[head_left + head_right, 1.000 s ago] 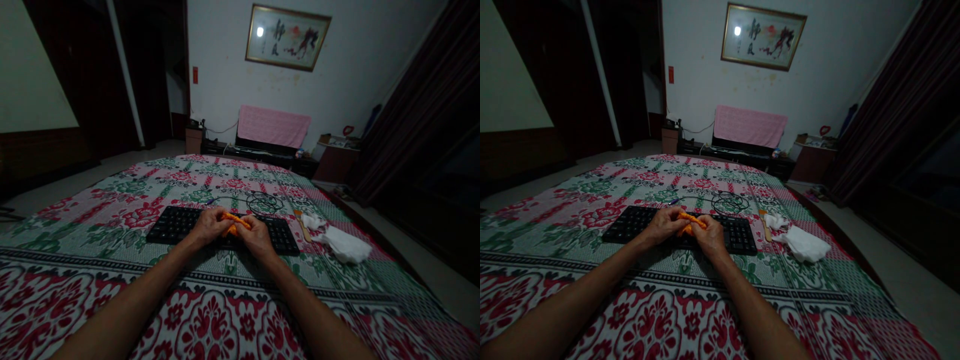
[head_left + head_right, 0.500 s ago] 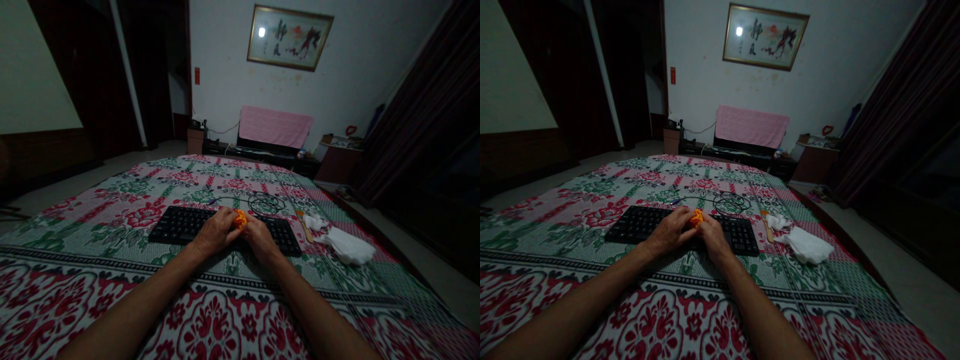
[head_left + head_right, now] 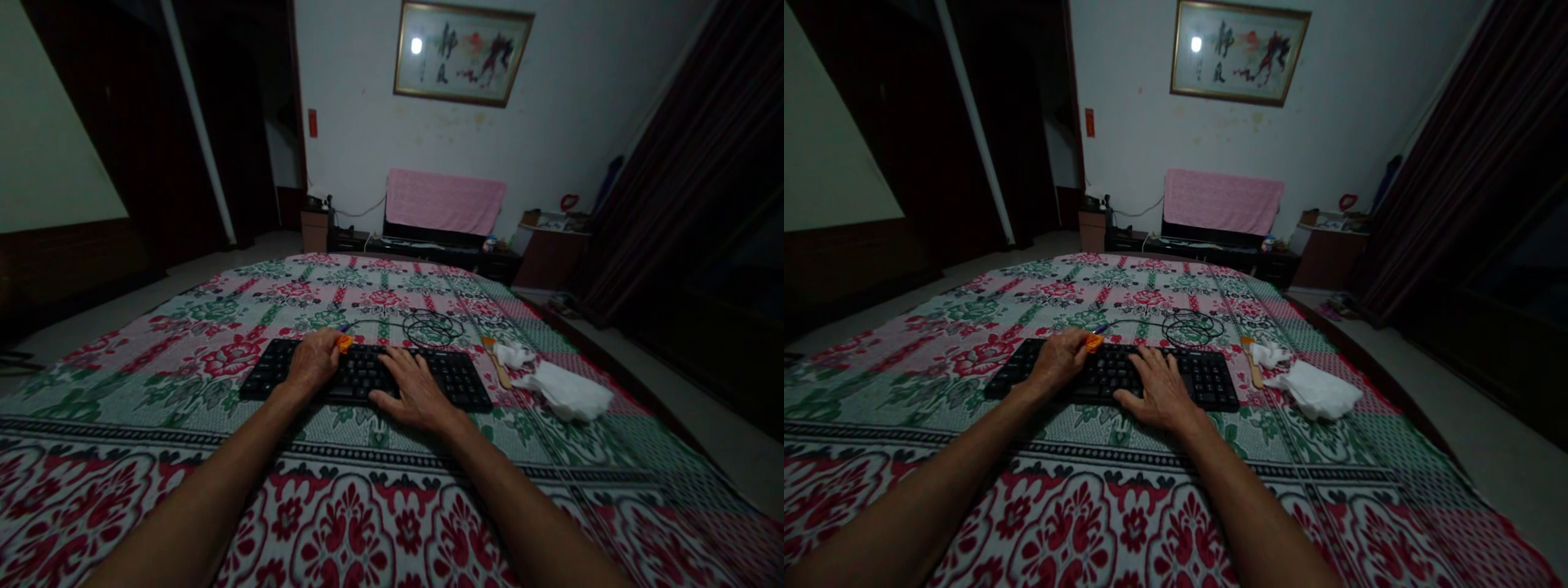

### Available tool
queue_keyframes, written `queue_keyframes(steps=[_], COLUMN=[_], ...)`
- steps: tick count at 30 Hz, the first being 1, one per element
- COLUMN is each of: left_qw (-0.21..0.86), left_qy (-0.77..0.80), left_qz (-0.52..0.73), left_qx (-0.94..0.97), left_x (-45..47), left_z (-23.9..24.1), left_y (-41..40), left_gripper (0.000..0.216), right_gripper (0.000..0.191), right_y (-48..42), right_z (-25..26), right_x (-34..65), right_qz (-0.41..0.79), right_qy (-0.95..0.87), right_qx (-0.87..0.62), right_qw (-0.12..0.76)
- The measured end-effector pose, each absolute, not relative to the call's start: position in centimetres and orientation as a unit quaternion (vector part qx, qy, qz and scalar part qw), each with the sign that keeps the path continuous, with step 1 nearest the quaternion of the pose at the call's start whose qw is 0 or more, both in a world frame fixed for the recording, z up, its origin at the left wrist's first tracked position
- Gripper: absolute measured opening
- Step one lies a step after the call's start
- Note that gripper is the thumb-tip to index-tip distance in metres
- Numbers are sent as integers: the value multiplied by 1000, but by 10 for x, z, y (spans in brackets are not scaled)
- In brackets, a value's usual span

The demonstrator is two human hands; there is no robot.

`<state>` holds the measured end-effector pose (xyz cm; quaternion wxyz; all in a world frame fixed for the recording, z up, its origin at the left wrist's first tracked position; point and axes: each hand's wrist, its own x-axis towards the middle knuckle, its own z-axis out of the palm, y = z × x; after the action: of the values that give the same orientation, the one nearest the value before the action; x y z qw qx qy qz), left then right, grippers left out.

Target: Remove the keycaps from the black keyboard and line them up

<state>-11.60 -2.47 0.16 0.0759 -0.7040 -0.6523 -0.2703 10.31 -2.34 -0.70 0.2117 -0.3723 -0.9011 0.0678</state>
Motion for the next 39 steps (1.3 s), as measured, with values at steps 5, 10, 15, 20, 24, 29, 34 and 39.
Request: queue_keyframes(steps=[5, 10, 15, 20, 24, 29, 34, 39], left_qw=[79, 89, 57, 73, 73, 56, 78, 57], left_qy=[-632, -591, -580, -624, -580, -578, -632, -568], left_qz=[-253, -198, -151, -170, -186, -146, -126, -172], left_qx=[-728, -777, -798, -759, -790, -801, -761, -803], left_x=[-97, -87, -109, -130, -116, -118, -139, -122], left_z=[9, 11, 7, 10, 6, 5, 15, 9], left_y=[-24, -15, -13, -19, -16, -13, -19, -18], left_gripper=[25, 25, 26, 29, 28, 28, 28, 29], right_gripper=[63, 63, 63, 63, 63, 63, 64, 63], right_y=[-24, -23, -23, -24, -24, -23, -21, -22], right_z=[-9, -11, -12, -12, -12, -12, -15, -14], right_x=[102, 102, 103, 102, 102, 103, 102, 102], right_qz=[40, 29, 31, 37, 35, 32, 31, 32], right_qy=[-908, -908, -905, -904, -903, -905, -903, -904], right_qx=[-383, -377, -380, -381, -384, -381, -383, -381], right_qw=[166, 181, 187, 193, 191, 188, 193, 193])
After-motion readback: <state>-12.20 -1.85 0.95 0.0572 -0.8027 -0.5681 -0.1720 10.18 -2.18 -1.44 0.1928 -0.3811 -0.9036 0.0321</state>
